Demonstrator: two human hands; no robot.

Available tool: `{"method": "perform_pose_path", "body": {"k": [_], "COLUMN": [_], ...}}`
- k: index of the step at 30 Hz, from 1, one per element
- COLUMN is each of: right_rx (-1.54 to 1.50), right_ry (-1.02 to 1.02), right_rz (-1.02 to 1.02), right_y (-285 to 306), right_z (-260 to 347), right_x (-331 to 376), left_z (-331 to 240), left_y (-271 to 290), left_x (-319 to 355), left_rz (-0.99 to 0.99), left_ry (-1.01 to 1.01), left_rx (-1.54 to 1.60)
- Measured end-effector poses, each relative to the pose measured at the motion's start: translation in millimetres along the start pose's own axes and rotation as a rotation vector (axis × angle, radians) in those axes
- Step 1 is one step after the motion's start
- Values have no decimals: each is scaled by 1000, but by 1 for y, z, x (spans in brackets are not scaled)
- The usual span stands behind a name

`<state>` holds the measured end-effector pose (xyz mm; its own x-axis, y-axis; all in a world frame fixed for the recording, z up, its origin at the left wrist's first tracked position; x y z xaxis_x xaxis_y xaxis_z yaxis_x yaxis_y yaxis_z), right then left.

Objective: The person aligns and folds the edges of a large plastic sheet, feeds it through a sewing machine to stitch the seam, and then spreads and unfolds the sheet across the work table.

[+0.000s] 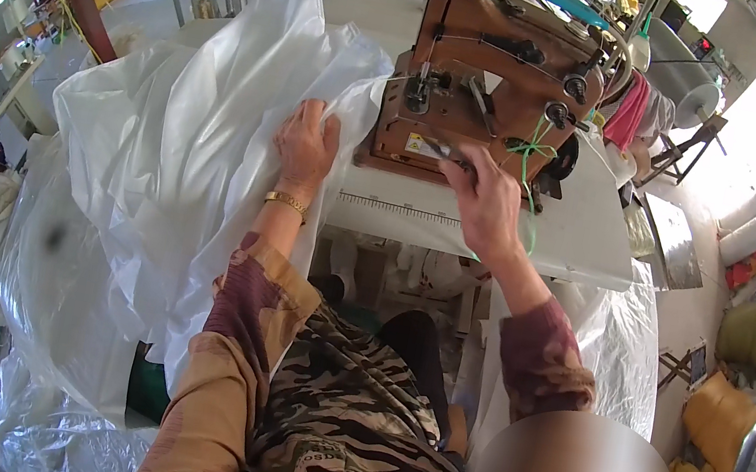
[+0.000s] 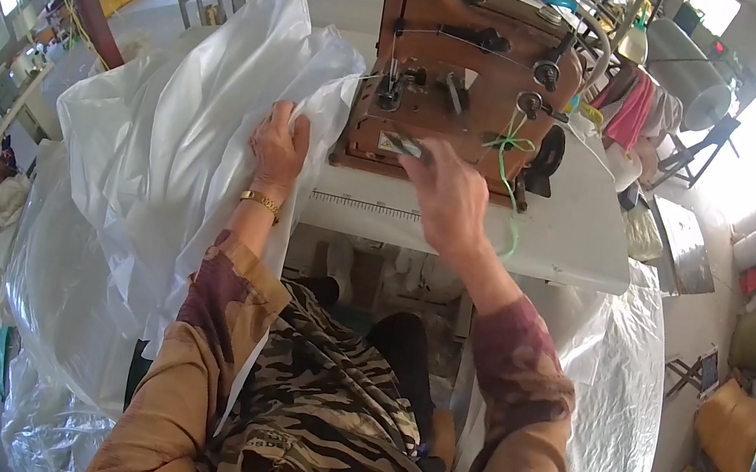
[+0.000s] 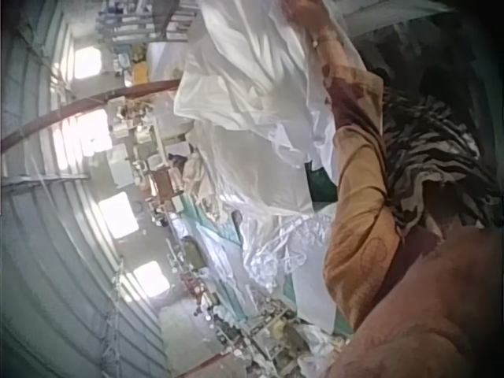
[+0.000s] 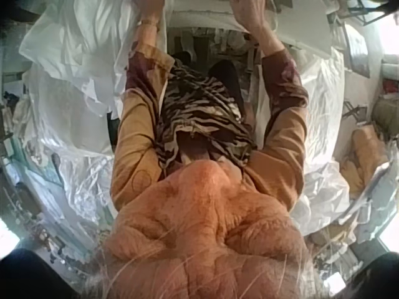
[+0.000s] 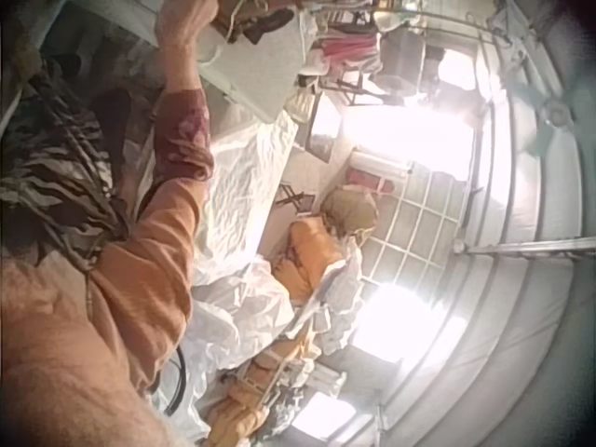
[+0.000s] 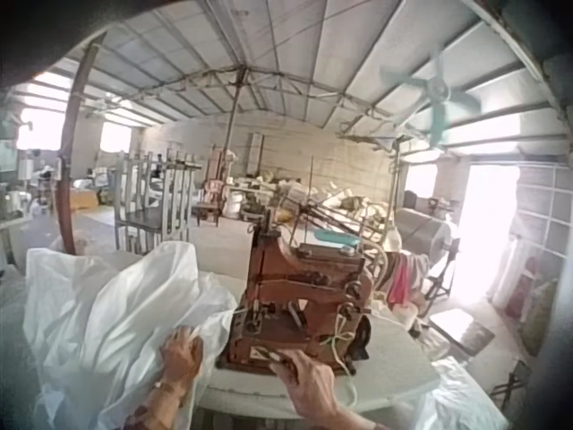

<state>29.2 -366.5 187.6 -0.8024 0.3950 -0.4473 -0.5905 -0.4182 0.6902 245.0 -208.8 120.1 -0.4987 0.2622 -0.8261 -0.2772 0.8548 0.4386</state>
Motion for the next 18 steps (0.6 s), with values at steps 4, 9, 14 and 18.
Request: {"method": "perform_pose_path", "body": {"k": [4, 9, 14, 18], "right_rx": [300, 615, 618, 665], "right_ry": [213, 254, 362, 412], "right_rz": [-156, -35, -3, 71], "right_y": [-18, -37, -48, -50], "right_z": [20, 24, 22, 26], "right_x": [-44, -85, -105, -112], "left_z": [0, -1, 1, 1], "left_y": [1, 4, 5, 5], "left_x": [-1, -1, -2, -2], "left_rz": [-60, -117, -131, -158], "left_ry": [-1, -43, -61, -76], "left_rx": [63, 92, 150, 147]}}
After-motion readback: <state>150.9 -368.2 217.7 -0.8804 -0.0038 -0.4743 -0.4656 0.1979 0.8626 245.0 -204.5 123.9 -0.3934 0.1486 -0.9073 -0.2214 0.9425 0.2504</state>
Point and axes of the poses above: each hand's wrist, its own x-axis away from the middle knuckle, its own y-axis out of the back of the hand, z = x × y, the point moved 1 cm from there along -x, towards the middle knuckle, and after that the axes turned 2 degrees about z, right-handed, at the moved point
